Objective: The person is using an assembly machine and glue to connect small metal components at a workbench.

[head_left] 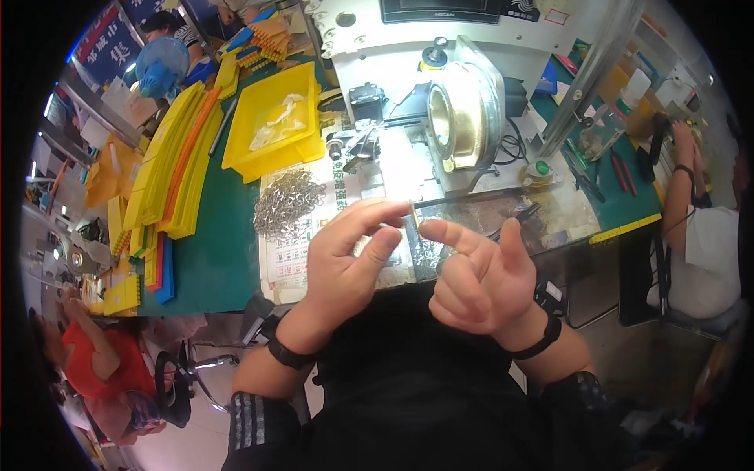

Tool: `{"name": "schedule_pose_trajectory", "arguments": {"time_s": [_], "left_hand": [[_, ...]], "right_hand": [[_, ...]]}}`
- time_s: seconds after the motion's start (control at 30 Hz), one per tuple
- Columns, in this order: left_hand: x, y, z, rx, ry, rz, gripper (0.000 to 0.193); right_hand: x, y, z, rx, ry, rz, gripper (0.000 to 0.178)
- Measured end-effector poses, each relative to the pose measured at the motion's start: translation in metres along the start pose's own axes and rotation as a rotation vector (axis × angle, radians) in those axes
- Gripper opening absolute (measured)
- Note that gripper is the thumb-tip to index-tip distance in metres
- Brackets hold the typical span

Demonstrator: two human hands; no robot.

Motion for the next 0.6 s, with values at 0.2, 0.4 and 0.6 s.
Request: {"name": "schedule_pose_trajectory", "arguments": {"time_s": [0.2, 0.4, 0.6], "left_hand": [[-0.036, 0.011, -0.001, -0.054, 0.470, 0.104, 0.032], [-0.042, 0.021, 0.003, -0.019, 0.625, 0.247, 0.038], [-0.039, 0.023, 0.002, 0.090, 0.679, 0.233, 0.047]], "right_hand": [[-0.001, 0.001, 0.033, -0.095, -0.154, -0.159, 0.091], [0.001, 0.008, 0.051, -0.150, -0.254, -0.278, 0.090], [0.003, 0.011, 0.060, -0.199, -0.245, -0.295, 0.094]]}}
Point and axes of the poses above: each hand's wrist, its own y-axis away from the middle knuckle, its own x-axis out of the back of the hand, z = x × y, the point moved 3 cm from there along -y, towards the middle knuckle, and after that the axes turned 8 degrees about y, right-handed, at the moved point
